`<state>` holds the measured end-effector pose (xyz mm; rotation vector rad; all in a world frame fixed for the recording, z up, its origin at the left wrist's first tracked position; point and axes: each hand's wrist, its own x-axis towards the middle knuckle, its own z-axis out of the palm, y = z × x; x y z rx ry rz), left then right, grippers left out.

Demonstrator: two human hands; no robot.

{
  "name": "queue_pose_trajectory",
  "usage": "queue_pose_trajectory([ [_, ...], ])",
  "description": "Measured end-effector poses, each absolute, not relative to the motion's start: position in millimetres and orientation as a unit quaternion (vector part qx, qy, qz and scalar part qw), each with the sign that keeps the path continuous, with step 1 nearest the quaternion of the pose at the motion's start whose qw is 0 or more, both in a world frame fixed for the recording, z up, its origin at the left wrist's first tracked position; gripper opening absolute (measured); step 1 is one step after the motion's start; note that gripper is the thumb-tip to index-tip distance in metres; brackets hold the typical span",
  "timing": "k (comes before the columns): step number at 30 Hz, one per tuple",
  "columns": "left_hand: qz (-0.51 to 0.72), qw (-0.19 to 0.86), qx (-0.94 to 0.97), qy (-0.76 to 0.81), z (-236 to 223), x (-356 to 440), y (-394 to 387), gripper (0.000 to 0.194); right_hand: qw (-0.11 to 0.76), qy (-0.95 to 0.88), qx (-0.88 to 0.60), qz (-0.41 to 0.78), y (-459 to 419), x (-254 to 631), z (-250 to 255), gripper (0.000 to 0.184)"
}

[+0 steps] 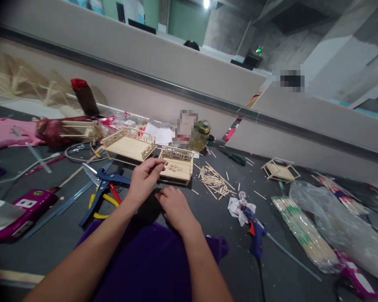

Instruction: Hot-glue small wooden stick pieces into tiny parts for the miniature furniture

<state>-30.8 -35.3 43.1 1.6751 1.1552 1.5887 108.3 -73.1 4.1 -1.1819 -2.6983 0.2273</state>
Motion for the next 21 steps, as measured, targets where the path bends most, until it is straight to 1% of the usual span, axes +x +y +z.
queue_pose_trajectory([
  [2, 0.593, 0.278, 0.623, 0.428, 41, -30, -35, 0.020, 0.077, -0.911, -0.397, 0.077, -72, 112, 5, 0.040],
  [4, 0.590, 0.275, 0.628, 0.427, 38, -29, -34, 0.019, 0.086, -0.905, -0.406, 0.093, -73, 120, 5, 0.034],
  [10, 0.530, 0.275, 0.674, 0.435, 33, -27, -33, 0.019, 0.186, -0.835, -0.490, 0.171, -79, 147, 9, 0.032],
  [12, 0.497, 0.281, 0.696, 0.436, 32, -29, -33, 0.019, 0.175, -0.814, -0.522, 0.184, -80, 154, 9, 0.029],
  [16, 0.420, 0.291, 0.733, 0.449, 28, -34, -30, 0.018, 0.117, -0.809, -0.543, 0.193, -80, 157, 8, 0.025],
  [21, 0.340, 0.284, 0.775, 0.451, 27, -34, -30, 0.018, 0.122, -0.816, -0.521, 0.219, -80, 152, 11, 0.022],
])
